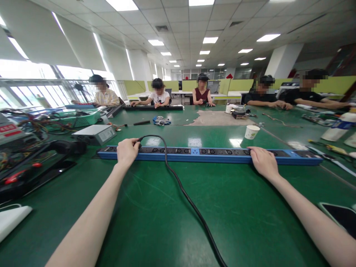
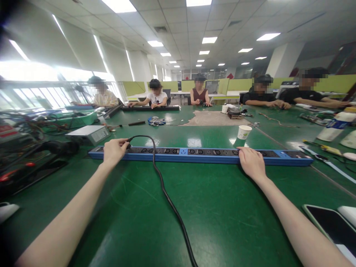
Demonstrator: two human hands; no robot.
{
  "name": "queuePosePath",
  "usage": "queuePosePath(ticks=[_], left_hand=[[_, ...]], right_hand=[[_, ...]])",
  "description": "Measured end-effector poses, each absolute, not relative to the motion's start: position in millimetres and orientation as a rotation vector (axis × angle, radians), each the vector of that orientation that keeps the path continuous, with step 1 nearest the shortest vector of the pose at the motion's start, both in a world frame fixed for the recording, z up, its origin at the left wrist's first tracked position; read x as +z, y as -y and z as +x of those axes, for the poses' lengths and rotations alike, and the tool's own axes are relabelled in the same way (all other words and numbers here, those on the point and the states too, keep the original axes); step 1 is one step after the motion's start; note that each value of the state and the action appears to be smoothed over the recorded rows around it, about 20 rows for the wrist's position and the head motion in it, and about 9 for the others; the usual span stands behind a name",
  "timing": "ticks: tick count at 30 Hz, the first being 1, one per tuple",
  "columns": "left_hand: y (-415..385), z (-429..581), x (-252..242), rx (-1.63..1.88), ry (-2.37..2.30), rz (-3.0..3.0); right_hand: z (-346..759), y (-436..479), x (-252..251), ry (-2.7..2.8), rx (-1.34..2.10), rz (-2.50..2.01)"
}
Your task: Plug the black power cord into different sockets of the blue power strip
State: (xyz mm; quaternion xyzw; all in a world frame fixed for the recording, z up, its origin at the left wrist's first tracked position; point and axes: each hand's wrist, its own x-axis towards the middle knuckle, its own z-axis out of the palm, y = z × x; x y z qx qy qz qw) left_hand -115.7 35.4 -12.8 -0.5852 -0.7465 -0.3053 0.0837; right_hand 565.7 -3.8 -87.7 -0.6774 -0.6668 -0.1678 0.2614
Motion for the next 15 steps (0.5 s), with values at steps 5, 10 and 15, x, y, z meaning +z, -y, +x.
queuePosePath(ticks=[5, 10, 15], left_hand=[[-37.3, -116.3, -11.9, -0.955, 2.231, -1.755], [-39.4, -117.3, -9.6, -0.914, 2.238, -1.728], [-41.0, -111.2, -8.2, -0.87, 2.297, -1.678]], right_hand=[[565.2, 4.5, -87.5, 1.802, -0.457, -1.82], [564.6, 5.2, -86.6, 1.81, -0.463, -1.813], [563.3, 6.8, -85.4, 1.817, -0.47, -1.817]])
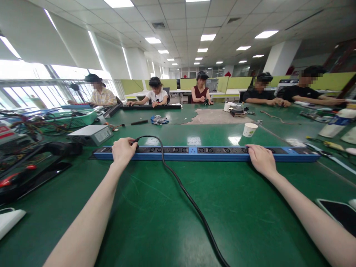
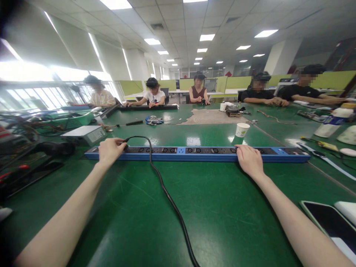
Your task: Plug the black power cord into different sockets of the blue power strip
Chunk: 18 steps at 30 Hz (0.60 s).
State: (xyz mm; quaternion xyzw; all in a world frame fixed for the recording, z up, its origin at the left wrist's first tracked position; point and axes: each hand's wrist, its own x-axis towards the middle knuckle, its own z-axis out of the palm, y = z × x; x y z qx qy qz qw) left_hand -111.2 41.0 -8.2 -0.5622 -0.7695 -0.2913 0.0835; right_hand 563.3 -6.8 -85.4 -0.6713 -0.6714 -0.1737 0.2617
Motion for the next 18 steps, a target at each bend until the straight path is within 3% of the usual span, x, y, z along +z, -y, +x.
queuePosePath(ticks=[11, 18], left_hand=[[-38, -110, -3, -0.678, 2.337, -1.712], [-30, -101, 3, -0.802, 2.195, -1.718]], right_hand=[[560, 7, -84, 1.788, -0.457, -1.819], [559, 9, -82, 1.787, -0.439, -1.817]])
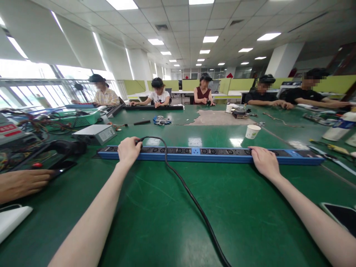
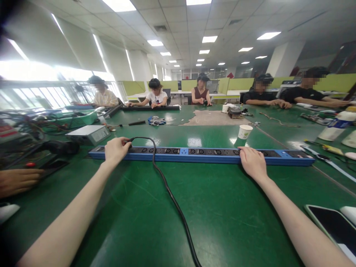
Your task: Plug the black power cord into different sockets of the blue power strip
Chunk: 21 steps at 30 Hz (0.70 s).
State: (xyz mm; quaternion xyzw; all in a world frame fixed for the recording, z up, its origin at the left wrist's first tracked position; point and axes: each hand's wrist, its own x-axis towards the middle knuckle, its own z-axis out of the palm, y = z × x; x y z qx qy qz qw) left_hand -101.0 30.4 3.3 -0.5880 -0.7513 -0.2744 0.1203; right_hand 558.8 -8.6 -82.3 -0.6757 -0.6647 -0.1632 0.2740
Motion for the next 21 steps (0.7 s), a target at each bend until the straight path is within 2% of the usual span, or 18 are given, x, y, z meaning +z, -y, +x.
queuePosePath(ticks=[4, 7, 13, 21], left_hand=[[-29, -98, 29, -0.872, 2.054, -1.744], [-29, -98, 39, -0.777, 2.075, -1.868], [-29, -87, 26, -0.653, 2.214, -1.908], [-34, -80, 6, -0.753, 2.231, -1.75]], right_hand=[[557, 9, -81, 1.787, -0.441, -1.807], [558, 9, -82, 1.787, -0.446, -1.81], [561, 6, -84, 1.801, -0.44, -1.822], [561, 7, -84, 1.798, -0.454, -1.817]])
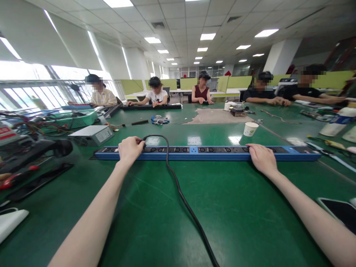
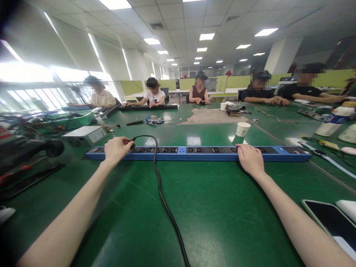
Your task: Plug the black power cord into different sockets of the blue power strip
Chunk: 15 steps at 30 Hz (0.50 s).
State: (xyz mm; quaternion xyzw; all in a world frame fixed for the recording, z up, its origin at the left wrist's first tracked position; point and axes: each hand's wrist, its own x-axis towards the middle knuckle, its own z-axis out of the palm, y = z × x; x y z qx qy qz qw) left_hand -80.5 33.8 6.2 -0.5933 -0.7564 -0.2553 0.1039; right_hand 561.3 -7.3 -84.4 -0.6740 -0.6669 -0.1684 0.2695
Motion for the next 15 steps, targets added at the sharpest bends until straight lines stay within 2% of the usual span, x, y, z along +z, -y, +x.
queuePosePath(ticks=[15], left_hand=[[-32.6, -74.7, 5.8, -0.774, 2.28, -1.728]], right_hand=[[558.7, 9.1, -82.1, 1.795, -0.443, -1.82]])
